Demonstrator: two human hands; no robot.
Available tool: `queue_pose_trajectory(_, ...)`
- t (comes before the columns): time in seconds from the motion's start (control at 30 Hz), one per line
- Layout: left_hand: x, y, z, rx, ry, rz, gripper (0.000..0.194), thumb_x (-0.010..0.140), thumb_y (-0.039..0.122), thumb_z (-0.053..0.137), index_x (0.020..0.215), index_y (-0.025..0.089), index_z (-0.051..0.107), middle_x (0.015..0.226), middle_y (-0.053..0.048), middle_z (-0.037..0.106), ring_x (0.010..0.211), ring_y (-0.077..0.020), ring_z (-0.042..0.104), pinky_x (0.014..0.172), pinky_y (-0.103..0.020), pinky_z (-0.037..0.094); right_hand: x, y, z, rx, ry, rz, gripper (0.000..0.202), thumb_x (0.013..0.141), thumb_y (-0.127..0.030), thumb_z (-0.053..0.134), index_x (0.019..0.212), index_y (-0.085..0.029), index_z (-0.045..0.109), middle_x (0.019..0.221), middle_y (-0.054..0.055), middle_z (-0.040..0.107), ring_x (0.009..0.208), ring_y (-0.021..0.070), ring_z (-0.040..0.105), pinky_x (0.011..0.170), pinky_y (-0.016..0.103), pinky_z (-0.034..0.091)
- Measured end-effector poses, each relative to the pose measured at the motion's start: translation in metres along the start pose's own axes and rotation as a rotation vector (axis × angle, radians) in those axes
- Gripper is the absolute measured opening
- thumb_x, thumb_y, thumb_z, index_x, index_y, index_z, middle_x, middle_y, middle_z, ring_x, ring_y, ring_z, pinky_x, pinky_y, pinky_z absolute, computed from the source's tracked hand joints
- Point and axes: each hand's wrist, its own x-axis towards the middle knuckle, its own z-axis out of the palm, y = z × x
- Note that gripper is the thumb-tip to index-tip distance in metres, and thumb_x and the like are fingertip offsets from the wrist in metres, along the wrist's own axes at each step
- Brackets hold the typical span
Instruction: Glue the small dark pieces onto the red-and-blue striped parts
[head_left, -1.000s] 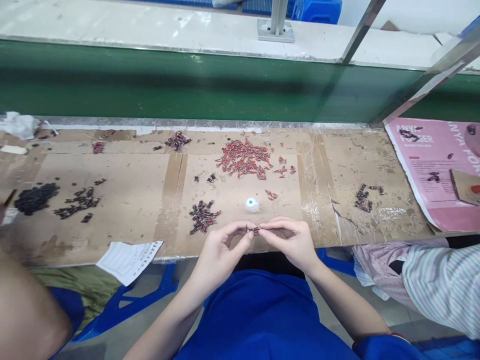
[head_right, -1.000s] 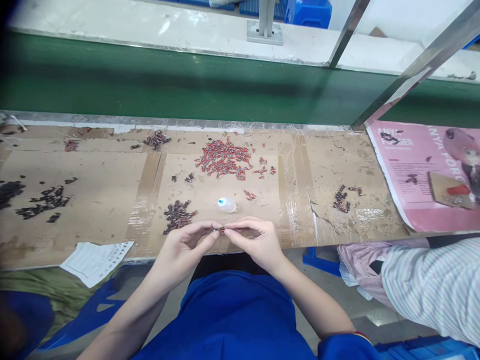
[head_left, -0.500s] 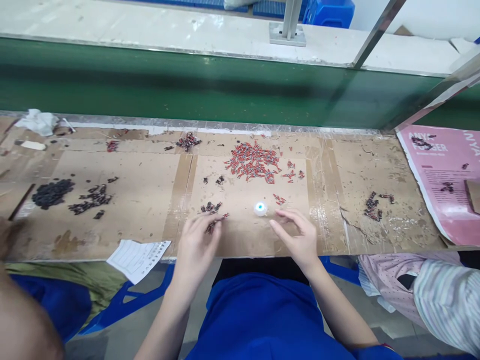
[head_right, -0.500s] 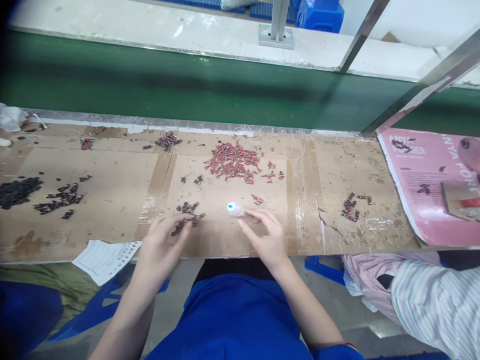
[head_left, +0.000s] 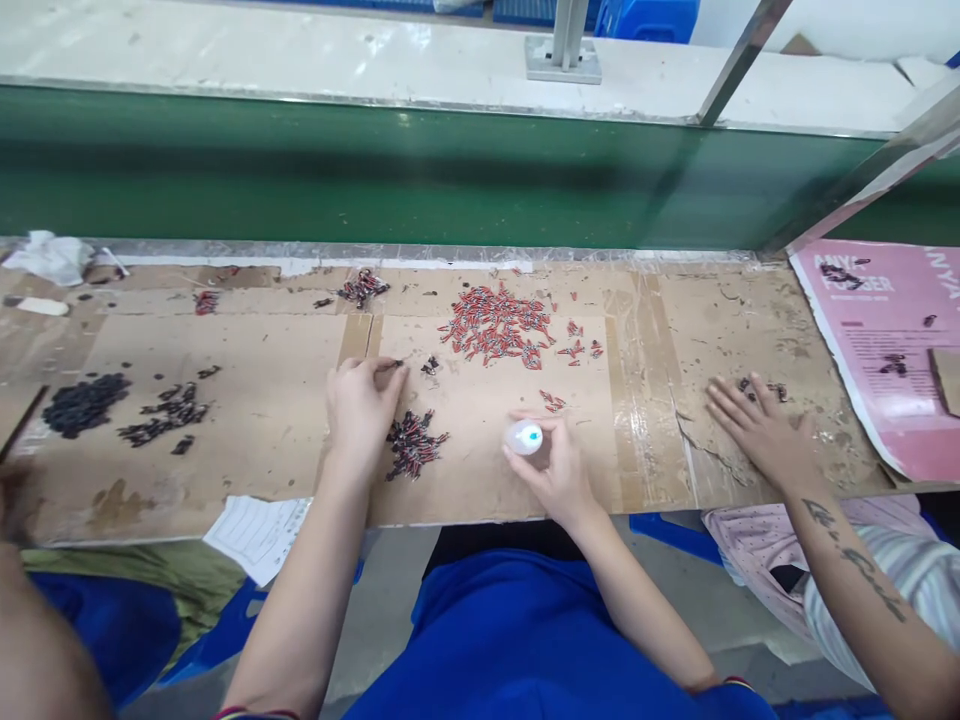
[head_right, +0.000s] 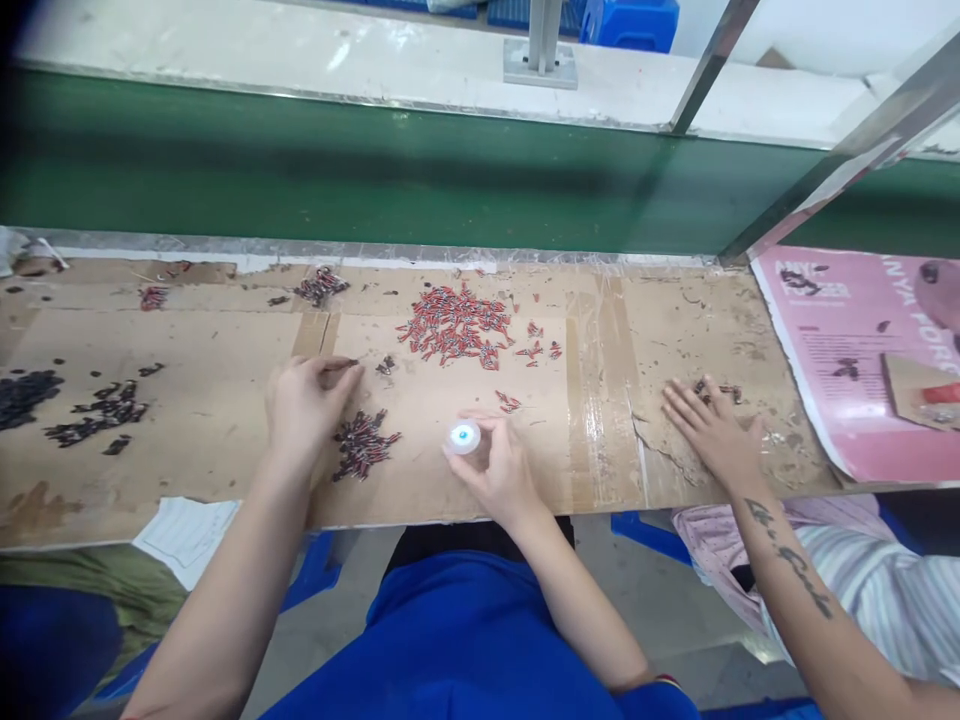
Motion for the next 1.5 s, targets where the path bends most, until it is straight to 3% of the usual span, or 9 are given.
queue_pose_trajectory(0.07,0.006,-0.003,0.004,0.0,-0.025,0.034,0.025,0.084,0.037,0.051,0.088,0.019,0.069,0.093,-0.015,0.07,0.094,-0.0328,0.062,0.093,-0.049,0.045,-0.008,-0.003,-0.005,0.144,-0.013,0.056,0.03,0.08,-0.04,0.073,0.1,-0.024,0.057,0.098,0.006,0.074,0.089,0.0215,0.071,0.08,0.036,0.057)
queue_pose_trajectory(0.17,-0.002,0.001,0.003,-0.035,-0.053,0.124,0.022,0.086,0.032,0.048,0.086,0.021,0.067,0.095,-0.013,0.071,0.096,-0.0314,0.061,0.094,-0.048,0.044,-0.017,-0.001,-0.013,0.323,0.072,0.12,0.037,0.07,-0.048,0.08,0.091,-0.023,0.063,0.079,0.001,0.07,0.069,0.0185,0.067,0.063,0.031,0.054)
queue_pose_trajectory(0.3,-0.045,0.028,0.003,-0.19,-0.094,0.345,0.028,0.094,0.032,0.043,0.09,0.022,0.069,0.096,-0.008,0.072,0.094,-0.0264,0.062,0.09,-0.042,0.047,-0.016,0.007,-0.026,0.507,0.295,0.279,0.042,0.065,-0.056,0.077,0.088,-0.022,0.069,0.078,0.005,0.072,0.066,0.0209,0.066,0.056,0.032,0.051)
queue_pose_trajectory(0.43,-0.093,0.058,0.023,-0.328,-0.098,0.503,0.022,0.096,0.028,0.05,0.095,0.024,0.072,0.091,-0.005,0.073,0.088,-0.0217,0.063,0.084,-0.037,0.049,-0.01,0.012,-0.034,0.51,0.406,0.367,0.038,0.07,-0.055,0.071,0.086,-0.02,0.071,0.073,0.006,0.071,0.059,0.0187,0.062,0.049,0.03,0.046)
queue_pose_trajectory(0.53,-0.111,0.066,0.04,-0.341,-0.031,0.48,0.018,0.094,0.027,0.056,0.094,0.024,0.074,0.087,-0.005,0.072,0.086,-0.0221,0.061,0.082,-0.037,0.05,-0.009,0.01,-0.035,0.417,0.41,0.355,0.031,0.072,-0.049,0.072,0.08,-0.02,0.071,0.066,0.004,0.07,0.052,0.0156,0.058,0.047,0.028,0.044)
queue_pose_trajectory(0.63,-0.115,0.065,0.046,-0.36,0.004,0.45,0.016,0.092,0.028,0.06,0.096,0.024,0.075,0.088,-0.006,0.072,0.088,-0.0223,0.062,0.082,-0.037,0.052,-0.01,0.003,-0.031,0.31,0.423,0.358,0.024,0.07,-0.042,0.076,0.075,-0.019,0.071,0.066,0.004,0.072,0.058,0.0179,0.064,0.054,0.029,0.051)
queue_pose_trajectory(0.8,-0.113,0.063,0.04,-0.413,-0.069,0.405,0.018,0.089,0.028,0.065,0.105,0.024,0.073,0.097,-0.005,0.077,0.094,-0.0221,0.068,0.087,-0.037,0.054,-0.009,-0.003,-0.028,0.188,0.401,0.366,0.02,0.071,-0.039,0.074,0.069,-0.019,0.07,0.065,0.004,0.073,0.06,0.0197,0.067,0.054,0.03,0.053)
queue_pose_trajectory(1.2,-0.112,0.068,0.036,-0.428,-0.102,0.264,0.019,0.083,0.024,0.071,0.102,0.025,0.074,0.091,-0.004,0.079,0.089,-0.0223,0.073,0.085,-0.039,0.054,-0.008,0.0,-0.028,0.088,0.319,0.378,0.022,0.075,-0.04,0.073,0.068,-0.019,0.07,0.062,0.003,0.072,0.058,0.018,0.064,0.053,0.028,0.051)
queue_pose_trajectory(1.5,-0.11,0.074,0.034,-0.448,-0.122,0.174,0.005,0.081,0.023,0.072,0.083,0.025,0.076,0.082,-0.001,0.079,0.083,-0.0216,0.074,0.083,-0.038,0.056,-0.008,-0.001,-0.026,0.14,0.353,0.385,0.02,0.076,-0.039,0.072,0.073,-0.019,0.073,0.07,0.004,0.076,0.064,0.0209,0.069,0.059,0.031,0.056)
